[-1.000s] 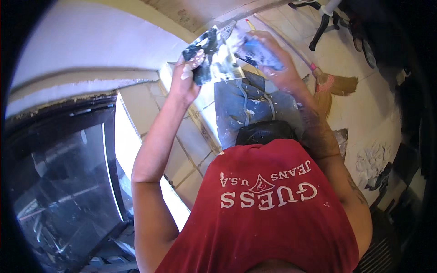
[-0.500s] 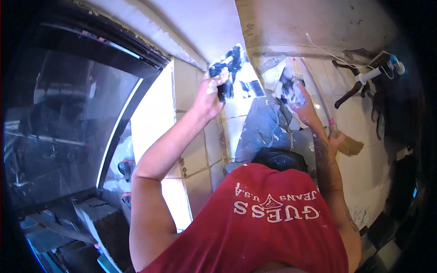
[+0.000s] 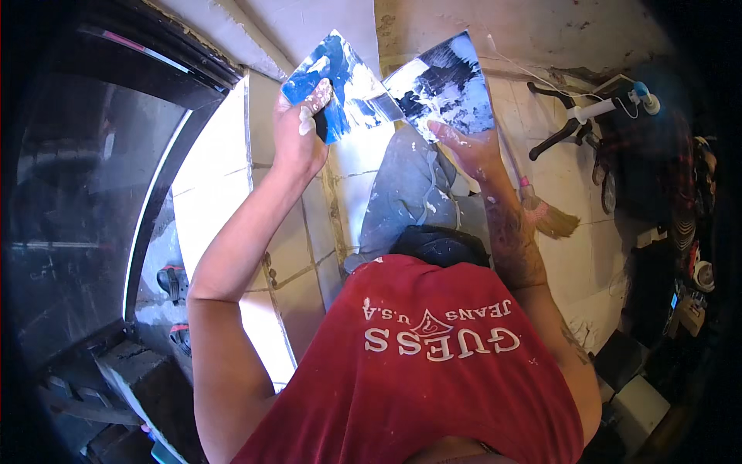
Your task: The person applies plaster to a wall corner using scrapers, repeatedly spreading the compound and transferring it between the scrapers.
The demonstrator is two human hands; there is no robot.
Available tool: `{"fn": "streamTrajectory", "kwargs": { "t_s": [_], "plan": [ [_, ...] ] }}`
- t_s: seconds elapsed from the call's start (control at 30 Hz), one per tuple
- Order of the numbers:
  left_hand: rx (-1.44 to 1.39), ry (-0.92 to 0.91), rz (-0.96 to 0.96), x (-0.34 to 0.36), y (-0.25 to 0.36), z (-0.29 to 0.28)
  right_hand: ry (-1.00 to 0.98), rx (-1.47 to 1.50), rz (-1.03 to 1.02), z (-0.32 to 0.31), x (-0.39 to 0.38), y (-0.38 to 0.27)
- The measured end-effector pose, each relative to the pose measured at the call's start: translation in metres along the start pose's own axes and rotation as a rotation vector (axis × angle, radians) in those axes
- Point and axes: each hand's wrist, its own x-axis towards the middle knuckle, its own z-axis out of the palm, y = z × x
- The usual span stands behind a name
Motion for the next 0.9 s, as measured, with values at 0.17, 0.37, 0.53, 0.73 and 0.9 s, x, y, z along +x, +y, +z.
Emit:
{"fn": "streamTrajectory", "kwargs": {
  "t_s": [0.17, 0.37, 0.53, 0.73, 0.9],
  "plan": [
    [0.021, 0.076, 0.002, 0.005, -0.008, 0.008, -0.085, -0.205, -0.45, 0.014, 0.002, 0.009],
    [-0.006, 0.05, -0.122, 0.003, -0.008, 0.003, -0.191, -0.57, -0.53, 0.02, -0.002, 0.005],
    [-0.075, 0.127, -0.183, -0.004, 0.0, -0.016, -0.299, -0.565, -0.287, 0.022, -0.004, 0.024],
    [-0.053, -0.065, -0.11, -0.013, 0.048, -0.031, -0.306, -0.258, 0.04, 0.014, 0.027, 0.111],
    [-0.043, -0.143, -0.347, -0.023, 0.029, -0.088, -0.278, -0.461, -0.262, 0.073, 0.108, 0.071]
  ]
}}
